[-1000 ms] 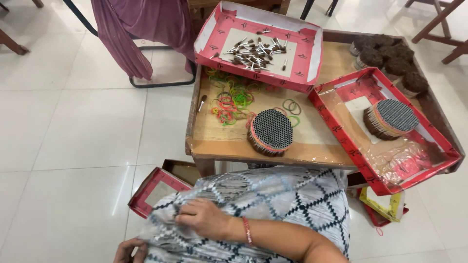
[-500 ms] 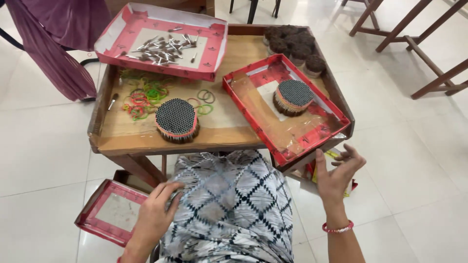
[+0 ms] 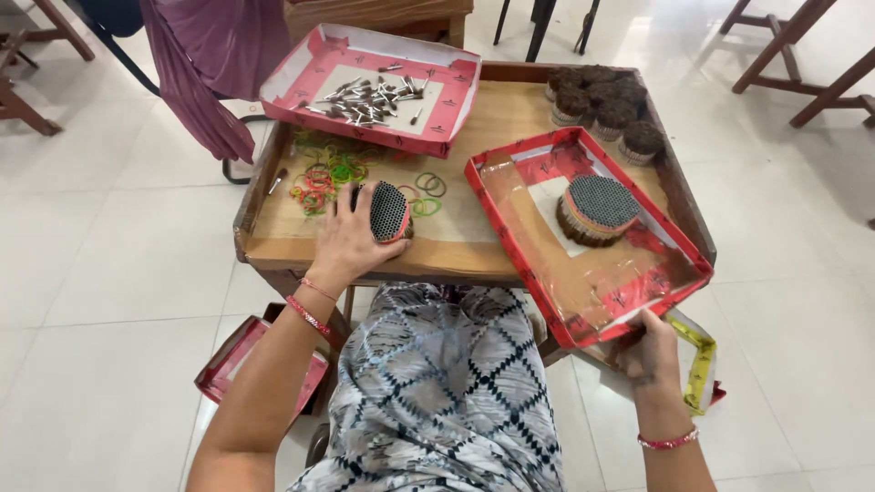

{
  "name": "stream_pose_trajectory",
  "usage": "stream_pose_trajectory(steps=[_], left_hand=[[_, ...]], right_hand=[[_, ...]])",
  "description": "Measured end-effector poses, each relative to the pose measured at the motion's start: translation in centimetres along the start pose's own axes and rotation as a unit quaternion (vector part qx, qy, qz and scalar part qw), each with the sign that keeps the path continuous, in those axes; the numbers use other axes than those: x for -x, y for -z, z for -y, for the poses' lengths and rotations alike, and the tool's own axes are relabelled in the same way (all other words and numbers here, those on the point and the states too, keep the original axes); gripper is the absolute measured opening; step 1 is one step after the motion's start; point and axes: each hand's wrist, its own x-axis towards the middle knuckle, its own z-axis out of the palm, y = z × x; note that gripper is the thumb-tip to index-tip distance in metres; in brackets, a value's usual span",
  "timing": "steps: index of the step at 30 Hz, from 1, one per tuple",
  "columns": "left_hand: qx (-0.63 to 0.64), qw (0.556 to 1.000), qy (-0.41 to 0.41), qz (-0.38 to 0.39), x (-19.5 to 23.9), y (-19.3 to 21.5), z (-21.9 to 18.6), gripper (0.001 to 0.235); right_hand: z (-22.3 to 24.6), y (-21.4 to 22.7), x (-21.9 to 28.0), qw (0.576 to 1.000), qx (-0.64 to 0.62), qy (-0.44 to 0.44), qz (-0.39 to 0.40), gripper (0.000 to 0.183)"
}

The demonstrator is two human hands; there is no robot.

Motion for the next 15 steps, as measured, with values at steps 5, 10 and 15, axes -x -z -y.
stream_pose_trajectory(steps=[5, 10, 15], left_hand=[[0.039, 0.998, -0.005, -0.049, 0.7, 0.0, 0.4, 0.099], [0.201, 0.956, -0.062, -0.203, 0.5, 3.1, -0.6, 0.089], [0.235, 0.945, -0.100, -0.203, 0.6, 5.3, -2.7, 0.083]], right_hand=[[2.2, 0.7, 6.9, 0.980, 0.074, 0.114, -0.144, 0.038], [3.4, 18.7, 9.2, 0.971, 0.192, 0.062, -0.131, 0.023], [4.2, 15.8, 13.7, 0.944, 0.292, -0.041, -0.150, 0.045]])
